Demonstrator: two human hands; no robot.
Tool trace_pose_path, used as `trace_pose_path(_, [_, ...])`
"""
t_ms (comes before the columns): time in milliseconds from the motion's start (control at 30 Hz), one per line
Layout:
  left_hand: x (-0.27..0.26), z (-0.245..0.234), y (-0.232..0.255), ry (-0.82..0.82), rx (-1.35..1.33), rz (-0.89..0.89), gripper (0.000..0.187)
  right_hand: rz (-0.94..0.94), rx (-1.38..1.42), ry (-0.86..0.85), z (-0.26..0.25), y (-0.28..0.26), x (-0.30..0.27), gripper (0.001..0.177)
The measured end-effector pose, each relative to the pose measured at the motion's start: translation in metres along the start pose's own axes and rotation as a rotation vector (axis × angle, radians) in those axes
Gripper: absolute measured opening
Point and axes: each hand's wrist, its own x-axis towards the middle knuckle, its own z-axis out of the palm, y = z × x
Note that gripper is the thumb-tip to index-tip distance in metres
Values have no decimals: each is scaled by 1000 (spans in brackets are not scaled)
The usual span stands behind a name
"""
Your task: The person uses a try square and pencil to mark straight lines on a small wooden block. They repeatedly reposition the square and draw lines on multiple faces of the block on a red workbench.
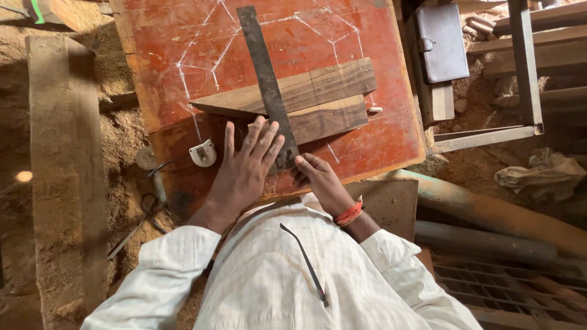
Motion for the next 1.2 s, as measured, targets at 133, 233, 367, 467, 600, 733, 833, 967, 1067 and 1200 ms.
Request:
trace_pose_path(133, [12, -8, -15, -135, -229, 5, 92, 36, 32, 17, -3, -2, 0, 30])
trace_pose_path(233, [15, -11, -20, -71, -300, 13, 88, 49, 36, 7, -1, -7, -3, 30])
trace_pose_path(367, [17, -9, -20, -41, -368, 1, 86, 55, 22, -9, 0, -13, -6, 30])
trace_pose_path(467, [18, -7, -20, -83, -333, -3, 89, 45, -7, -31, -2, -15, -8, 32])
trace_pose_path(600, [18, -8, -21, -75, -328, 2, 88, 45, -15, -31, -3, -14, -5, 32])
trace_pose_path(733, [18, -12, -20, -57, -313, 7, 84, 69, -6, -24, -5, -16, -8, 31])
trace_pose_path(833, [20, -16, -20, -89, -237, 22, 86, 57, -321, 124, -8, -30, -22, 23])
trace_pose_path(967, [21, -22, -17, -96, -158, 35, 88, -232, -632, 248, -13, -64, -43, 17])
trace_pose_path(1067, [23, -30, -15, -141, -104, 41, 93, -353, -760, 356, -2, -90, -28, 18])
trace_pose_path(1200, [24, -39, -14, -247, -59, 47, 99, -683, -1045, 406, 23, -106, 7, 13])
